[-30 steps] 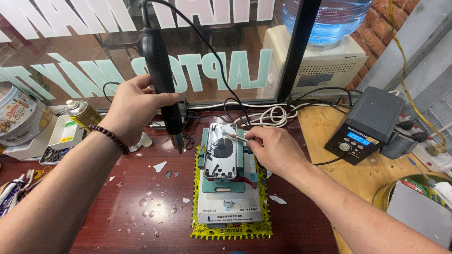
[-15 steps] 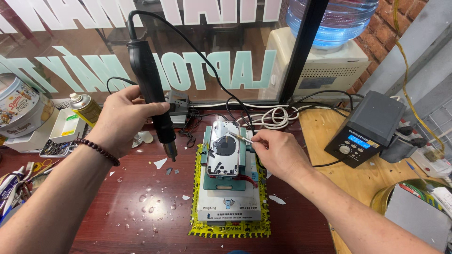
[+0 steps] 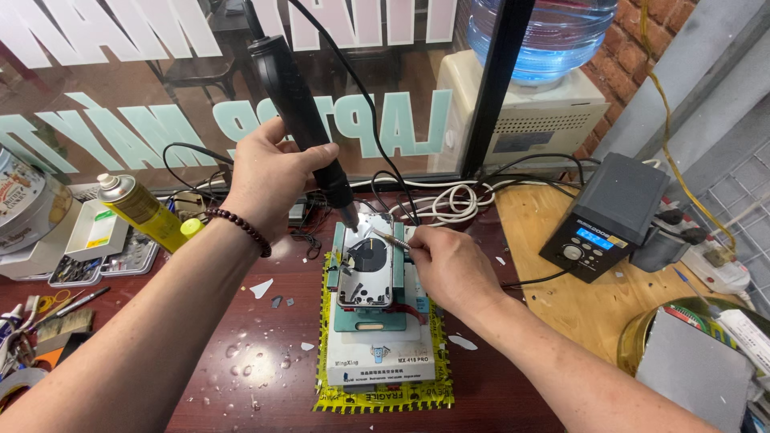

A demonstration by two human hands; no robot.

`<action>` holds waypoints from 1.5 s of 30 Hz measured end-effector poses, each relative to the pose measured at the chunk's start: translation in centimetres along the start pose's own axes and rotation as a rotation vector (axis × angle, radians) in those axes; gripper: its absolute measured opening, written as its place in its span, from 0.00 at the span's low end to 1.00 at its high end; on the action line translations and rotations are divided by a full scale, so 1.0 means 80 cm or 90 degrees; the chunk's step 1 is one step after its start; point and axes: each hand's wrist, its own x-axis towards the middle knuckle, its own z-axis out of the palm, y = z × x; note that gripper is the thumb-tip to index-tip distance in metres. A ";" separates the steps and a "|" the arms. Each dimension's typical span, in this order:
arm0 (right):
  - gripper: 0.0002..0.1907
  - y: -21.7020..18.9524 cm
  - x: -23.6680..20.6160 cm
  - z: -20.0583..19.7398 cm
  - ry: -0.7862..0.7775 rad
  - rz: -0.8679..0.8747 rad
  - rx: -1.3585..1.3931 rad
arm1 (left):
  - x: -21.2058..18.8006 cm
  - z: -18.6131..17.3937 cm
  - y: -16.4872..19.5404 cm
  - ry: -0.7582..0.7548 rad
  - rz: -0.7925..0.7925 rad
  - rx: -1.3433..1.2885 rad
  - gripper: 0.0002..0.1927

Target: The person holds a hot air gun in one hand and blows hot air onto a phone clamped in a bench fixture while using tweezers in the other hand to work at the phone's edge, repeatedly repositioning the tool and tweezers around the device.

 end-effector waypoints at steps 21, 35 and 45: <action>0.09 0.050 0.045 0.021 -0.106 0.095 0.164 | 0.017 0.022 -0.008 -0.026 0.015 0.018 0.16; 0.06 0.059 0.062 0.013 -0.224 0.204 0.313 | 0.011 0.025 0.001 -0.008 -0.018 0.074 0.16; 0.06 0.067 0.069 0.012 -0.272 0.263 0.412 | 0.015 0.022 -0.004 -0.016 -0.010 0.054 0.18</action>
